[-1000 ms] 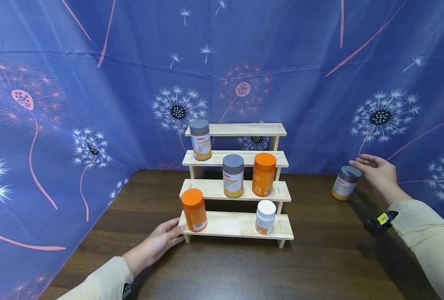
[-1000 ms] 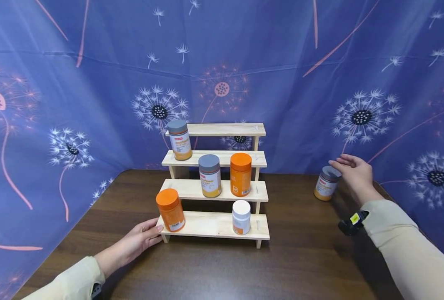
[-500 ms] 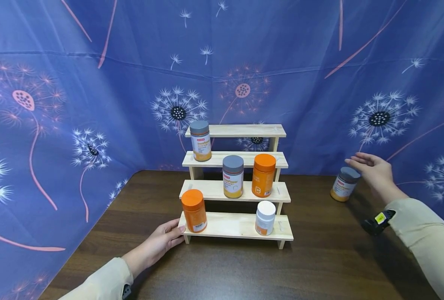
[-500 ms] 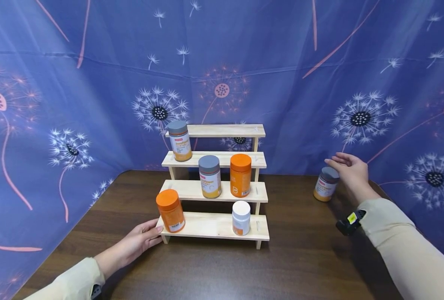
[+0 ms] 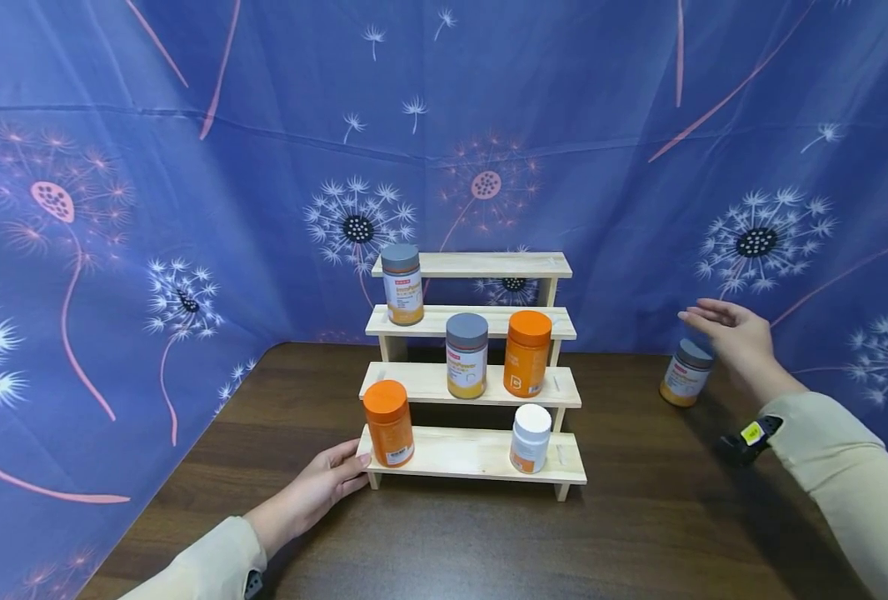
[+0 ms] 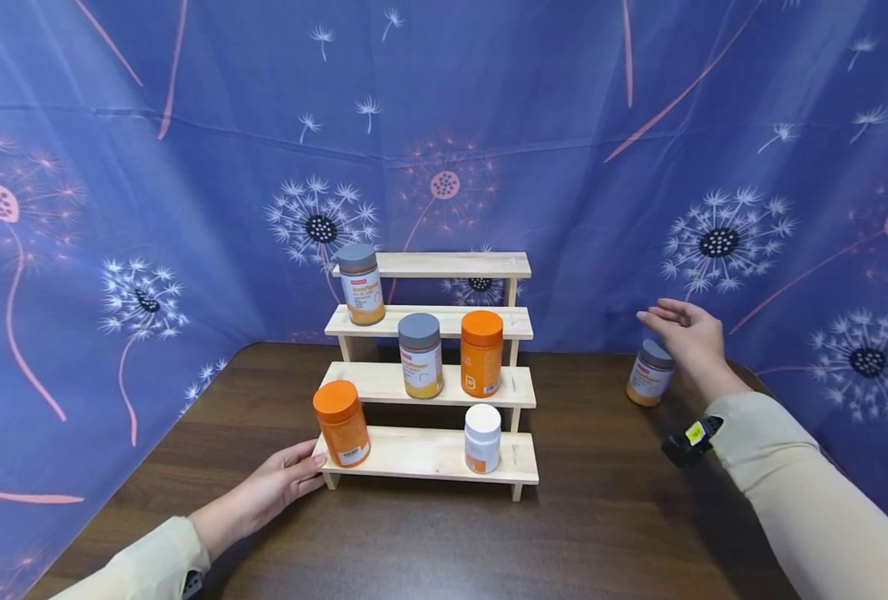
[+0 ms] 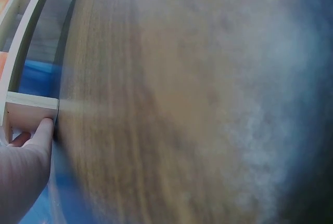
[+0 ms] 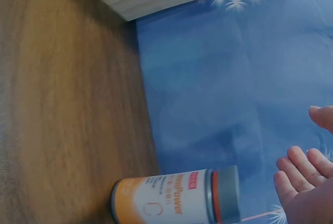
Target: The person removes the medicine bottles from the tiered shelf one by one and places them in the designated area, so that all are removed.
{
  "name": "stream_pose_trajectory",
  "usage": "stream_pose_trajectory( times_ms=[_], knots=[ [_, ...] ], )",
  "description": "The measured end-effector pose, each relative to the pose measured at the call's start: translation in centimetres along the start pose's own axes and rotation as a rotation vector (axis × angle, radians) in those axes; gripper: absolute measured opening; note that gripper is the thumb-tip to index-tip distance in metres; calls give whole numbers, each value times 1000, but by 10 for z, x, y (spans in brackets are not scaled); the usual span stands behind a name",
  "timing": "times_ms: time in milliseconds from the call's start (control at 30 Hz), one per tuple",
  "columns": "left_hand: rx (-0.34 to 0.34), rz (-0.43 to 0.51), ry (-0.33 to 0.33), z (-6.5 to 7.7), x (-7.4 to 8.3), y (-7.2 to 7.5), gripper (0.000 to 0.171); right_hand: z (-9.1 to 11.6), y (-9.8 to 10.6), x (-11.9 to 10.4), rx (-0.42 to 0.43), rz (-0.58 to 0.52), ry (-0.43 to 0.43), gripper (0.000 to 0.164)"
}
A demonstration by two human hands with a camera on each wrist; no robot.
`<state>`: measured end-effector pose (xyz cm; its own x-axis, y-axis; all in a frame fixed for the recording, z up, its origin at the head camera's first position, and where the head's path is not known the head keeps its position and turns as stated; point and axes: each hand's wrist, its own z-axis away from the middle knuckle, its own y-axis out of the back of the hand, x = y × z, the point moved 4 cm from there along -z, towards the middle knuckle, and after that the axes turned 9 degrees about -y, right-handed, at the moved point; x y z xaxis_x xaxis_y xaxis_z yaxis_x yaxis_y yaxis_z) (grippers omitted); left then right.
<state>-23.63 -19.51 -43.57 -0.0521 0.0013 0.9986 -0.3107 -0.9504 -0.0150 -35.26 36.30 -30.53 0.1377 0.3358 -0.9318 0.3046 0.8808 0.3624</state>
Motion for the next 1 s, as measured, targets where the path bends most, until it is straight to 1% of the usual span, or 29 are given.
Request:
stream_pose_trajectory(
  times_ms=[100,233,300,367,533,700,800,1000],
  knots=[
    [-3,3,-4,1,0,-1,71,1,0,-5,-11,16,-16,50],
    [-10,1,-21,2,1,-2,70,3,-3,-12,-64,49,-19,77],
    [-14,1,-28,3,2,-3,69,4,-4,-15,-86,50,-21,87],
    [-17,-2,-30,3,3,-3,69,5,-5,-18,-102,48,-20,89],
    [-14,-6,-26,3,3,-4,69,5,-4,-24,-124,23,0,82],
    [-4,-3,-20,4,4,-5,67,5,-3,-30,-123,56,15,88],
    [-4,-4,-22,4,4,-4,67,7,-6,-36,-136,62,17,87],
    [-18,-29,-21,3,5,-3,68,11,-10,-50,-159,-13,35,76]
  ],
)
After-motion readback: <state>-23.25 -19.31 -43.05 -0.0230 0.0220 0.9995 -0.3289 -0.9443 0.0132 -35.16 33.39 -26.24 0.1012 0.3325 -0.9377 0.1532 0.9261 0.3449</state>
